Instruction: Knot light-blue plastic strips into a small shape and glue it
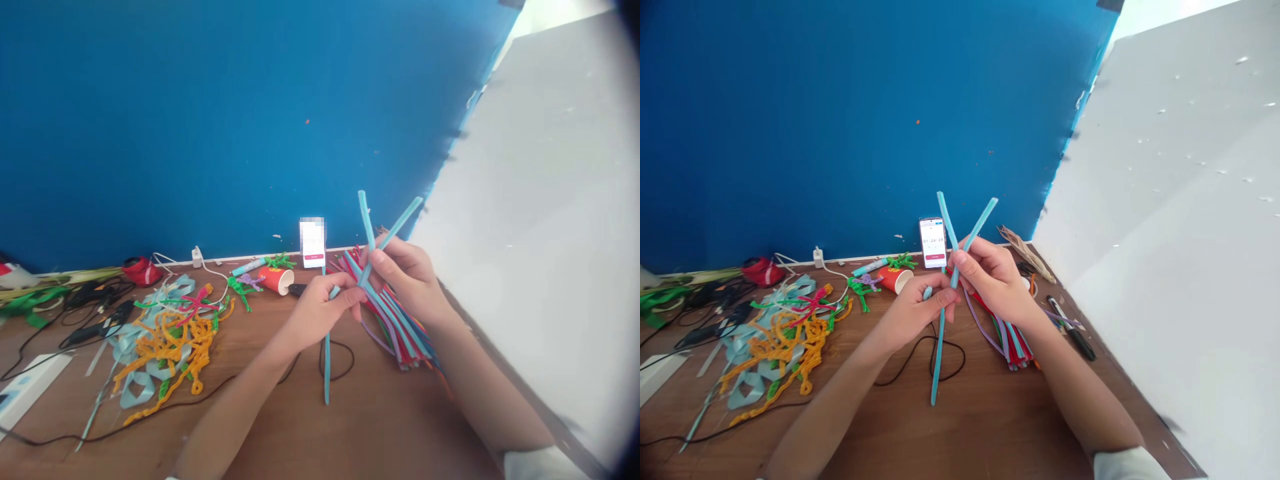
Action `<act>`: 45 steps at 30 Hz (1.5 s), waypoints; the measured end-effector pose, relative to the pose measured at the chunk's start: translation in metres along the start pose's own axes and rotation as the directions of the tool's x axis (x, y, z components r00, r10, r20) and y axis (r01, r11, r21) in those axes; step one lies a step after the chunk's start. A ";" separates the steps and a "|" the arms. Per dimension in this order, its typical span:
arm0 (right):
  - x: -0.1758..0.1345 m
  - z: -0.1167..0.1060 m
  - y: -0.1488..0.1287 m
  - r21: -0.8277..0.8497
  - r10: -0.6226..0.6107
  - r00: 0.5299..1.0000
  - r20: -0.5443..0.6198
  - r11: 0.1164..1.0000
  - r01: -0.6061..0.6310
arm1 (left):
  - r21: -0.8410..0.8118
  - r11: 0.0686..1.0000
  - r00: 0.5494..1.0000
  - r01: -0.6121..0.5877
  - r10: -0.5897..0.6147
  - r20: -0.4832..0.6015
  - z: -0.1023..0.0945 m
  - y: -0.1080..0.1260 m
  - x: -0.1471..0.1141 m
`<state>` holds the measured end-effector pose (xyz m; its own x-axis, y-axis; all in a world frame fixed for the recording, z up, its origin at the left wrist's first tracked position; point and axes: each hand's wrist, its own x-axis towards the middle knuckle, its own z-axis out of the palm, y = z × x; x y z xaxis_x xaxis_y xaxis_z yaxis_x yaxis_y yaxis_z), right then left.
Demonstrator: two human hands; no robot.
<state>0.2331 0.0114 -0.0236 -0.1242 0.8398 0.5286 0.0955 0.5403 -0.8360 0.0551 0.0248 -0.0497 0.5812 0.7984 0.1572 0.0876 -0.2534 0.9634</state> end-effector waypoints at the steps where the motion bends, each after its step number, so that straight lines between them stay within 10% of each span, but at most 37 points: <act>1: 0.000 0.000 -0.001 -0.023 -0.001 1.000 0.021 1.000 0.002 | 0.086 0.996 0.999 -0.010 0.013 -0.037 0.000 0.001 0.000; 13: 0.003 0.001 0.009 -0.326 -0.099 0.994 0.048 0.939 0.109 | 0.394 0.916 0.990 0.082 -0.030 -0.136 0.004 0.007 -0.003; 24: 0.004 0.000 0.010 -0.007 0.042 0.983 -0.178 0.999 -0.044 | 0.355 0.932 0.994 0.075 -0.099 0.050 -0.023 -0.004 -0.001; 31: 0.004 0.005 0.001 -0.062 0.092 0.985 -0.143 0.993 -0.101 | 0.267 0.922 0.956 0.281 -0.294 0.008 -0.038 -0.011 0.004; 39: 0.006 0.002 0.006 -0.079 0.117 0.991 -0.067 0.989 -0.123 | 0.383 0.916 0.987 0.122 -0.071 -0.143 -0.040 -0.004 0.002; 45: 0.006 0.005 0.006 -0.069 0.145 0.989 0.037 0.987 -0.142 | 0.360 0.920 0.987 0.156 -0.131 -0.093 -0.044 -0.020 0.006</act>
<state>0.2282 0.0194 -0.0261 -0.1453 0.9066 0.3962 0.1803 0.4180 -0.8904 0.0216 0.0587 -0.0588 0.4873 0.8719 0.0489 0.4622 -0.3050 0.8326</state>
